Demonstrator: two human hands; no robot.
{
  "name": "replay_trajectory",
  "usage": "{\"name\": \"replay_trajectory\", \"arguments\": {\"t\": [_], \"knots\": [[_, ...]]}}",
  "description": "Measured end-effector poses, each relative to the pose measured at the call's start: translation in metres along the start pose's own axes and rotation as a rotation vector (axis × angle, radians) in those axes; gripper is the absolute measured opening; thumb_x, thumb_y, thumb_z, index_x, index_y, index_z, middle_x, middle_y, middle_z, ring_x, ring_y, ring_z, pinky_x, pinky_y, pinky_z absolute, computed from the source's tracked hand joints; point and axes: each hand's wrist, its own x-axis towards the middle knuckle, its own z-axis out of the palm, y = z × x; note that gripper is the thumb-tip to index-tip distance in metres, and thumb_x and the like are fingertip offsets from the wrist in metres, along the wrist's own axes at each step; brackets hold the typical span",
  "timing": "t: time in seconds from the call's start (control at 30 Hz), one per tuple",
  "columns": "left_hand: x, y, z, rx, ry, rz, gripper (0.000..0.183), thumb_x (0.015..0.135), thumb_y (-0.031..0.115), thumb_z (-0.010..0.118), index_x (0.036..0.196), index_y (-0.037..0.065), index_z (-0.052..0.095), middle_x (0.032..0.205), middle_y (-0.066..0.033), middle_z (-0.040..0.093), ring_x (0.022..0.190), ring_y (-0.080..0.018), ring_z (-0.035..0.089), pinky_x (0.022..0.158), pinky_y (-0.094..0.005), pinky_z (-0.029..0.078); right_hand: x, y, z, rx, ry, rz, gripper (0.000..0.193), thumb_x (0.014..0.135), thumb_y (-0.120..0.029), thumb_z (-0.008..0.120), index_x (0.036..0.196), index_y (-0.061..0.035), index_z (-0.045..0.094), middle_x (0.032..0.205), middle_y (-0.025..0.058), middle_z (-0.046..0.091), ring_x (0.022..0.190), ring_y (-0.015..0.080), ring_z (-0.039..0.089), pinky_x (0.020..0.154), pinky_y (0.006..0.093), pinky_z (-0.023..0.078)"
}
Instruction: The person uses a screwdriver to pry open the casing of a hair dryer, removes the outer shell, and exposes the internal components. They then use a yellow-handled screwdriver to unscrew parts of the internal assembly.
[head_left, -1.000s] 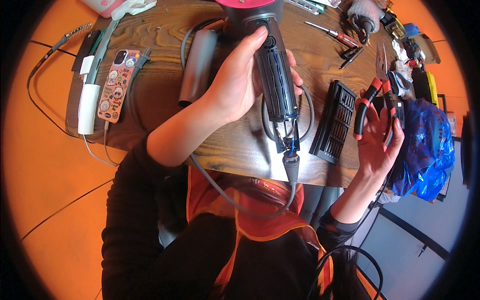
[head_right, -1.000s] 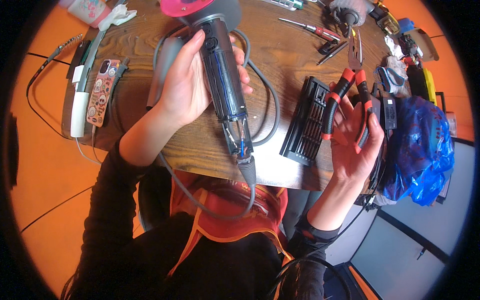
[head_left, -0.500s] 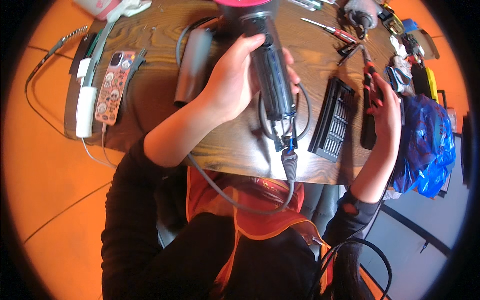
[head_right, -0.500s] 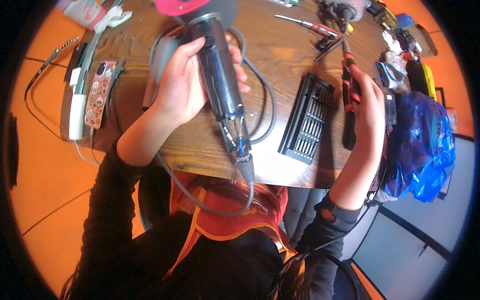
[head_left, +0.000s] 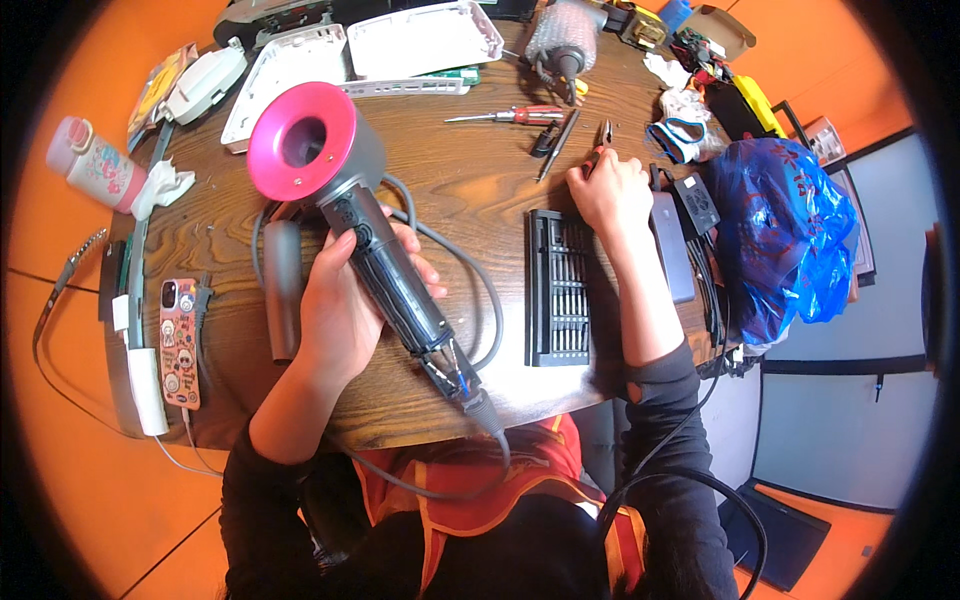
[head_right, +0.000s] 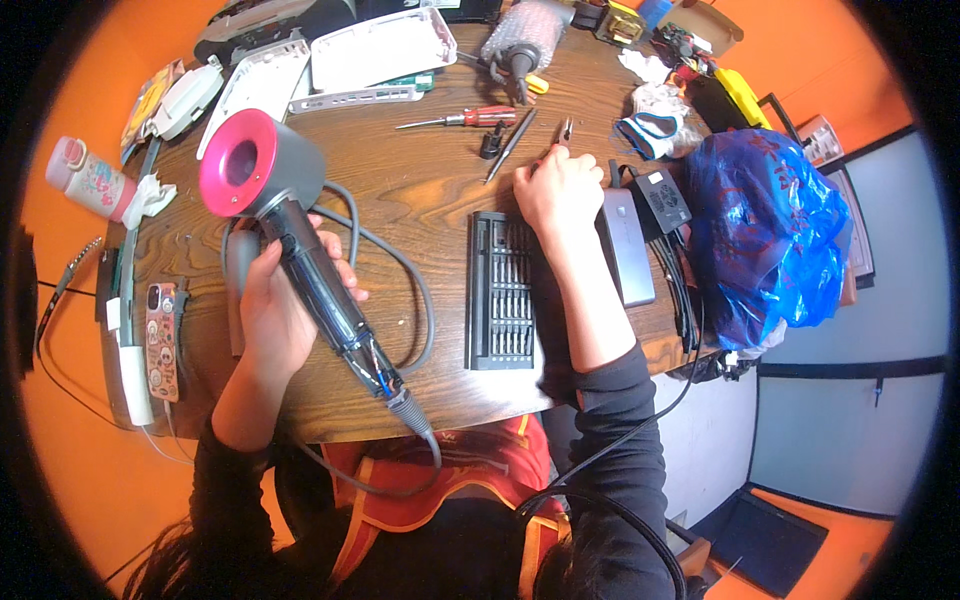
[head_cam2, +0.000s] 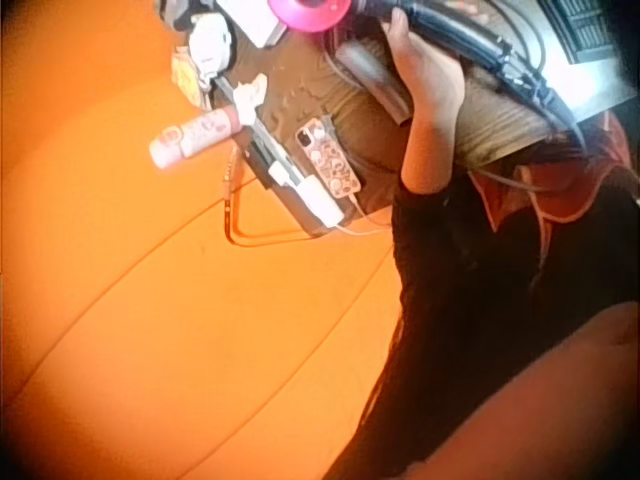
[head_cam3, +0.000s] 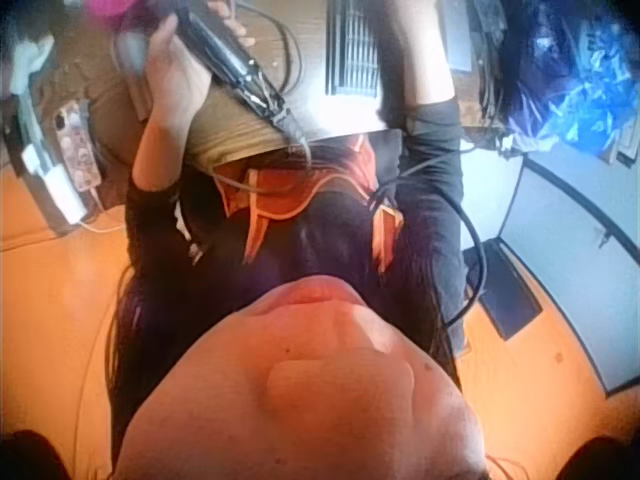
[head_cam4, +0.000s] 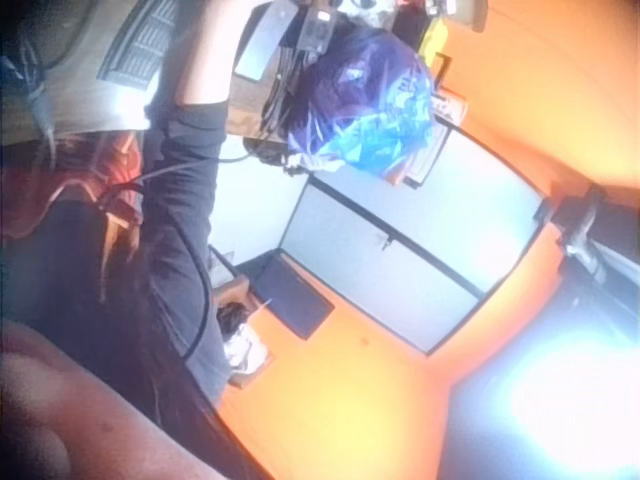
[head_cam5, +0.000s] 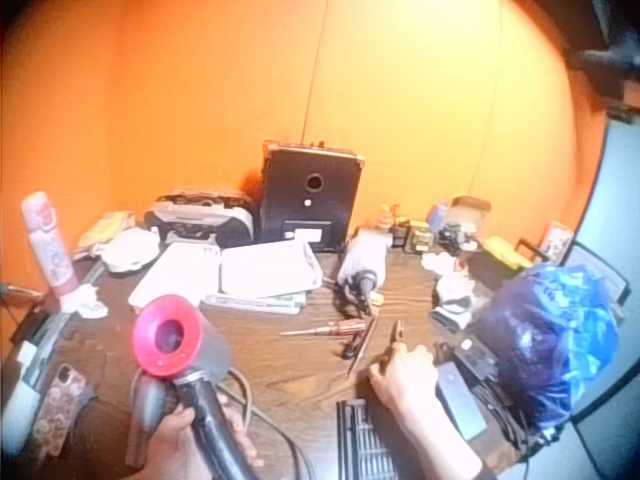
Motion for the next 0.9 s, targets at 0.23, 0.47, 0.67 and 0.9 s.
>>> {"name": "replay_trajectory", "arguments": {"t": [0.23, 0.47, 0.67, 0.9], "knots": [[0.000, -0.001, 0.001, 0.034, 0.010, -0.006, 0.036, 0.087, 0.034, 0.043, 0.107, 0.004, 0.037, 0.091, -0.0120, 0.049, 0.079, -0.0249, 0.058, 0.071, -0.0423, 0.050, -0.001, -0.003, 0.003, -0.053, 0.290, -0.159, 0.033, 0.075, -0.027, 0.064, 0.092, -0.0008, 0.054, 0.092, 0.0229, 0.055, 0.090, 0.0380, 0.055, 0.072, 0.0427, 0.048], [0.000, -0.001, 0.001, 0.043, 0.006, -0.004, 0.035, 0.088, 0.033, 0.041, 0.106, 0.004, 0.037, 0.091, -0.0123, 0.049, 0.079, -0.0246, 0.058, 0.071, -0.0418, 0.050, 0.039, -0.019, 0.016, 0.253, 0.069, -0.101, 0.031, 0.075, -0.019, 0.061, 0.092, 0.0030, 0.047, 0.080, 0.0242, 0.060, 0.077, 0.0370, 0.062, 0.069, 0.0418, 0.050], [0.000, -0.001, 0.000, 0.042, -0.003, -0.016, 0.034, 0.088, 0.032, 0.041, 0.106, 0.004, 0.037, 0.091, -0.0126, 0.049, 0.080, -0.0249, 0.058, 0.071, -0.0424, 0.050, 0.050, -0.018, 0.027, 0.338, 0.055, -0.113, 0.035, 0.068, -0.010, 0.061, 0.093, 0.0066, 0.043, 0.081, 0.0274, 0.059, 0.080, 0.0400, 0.060, 0.073, 0.0446, 0.048], [0.000, -0.002, 0.001, 0.011, 0.006, -0.020, 0.035, 0.088, 0.033, 0.041, 0.106, 0.004, 0.038, 0.092, -0.0123, 0.049, 0.080, -0.0251, 0.058, 0.072, -0.0420, 0.050, 0.049, -0.013, 0.026, 0.365, -0.004, -0.077, 0.041, 0.069, -0.012, 0.062, 0.101, 0.0051, 0.043, 0.091, 0.0294, 0.058, 0.091, 0.0429, 0.056, 0.080, 0.0442, 0.046]]}}
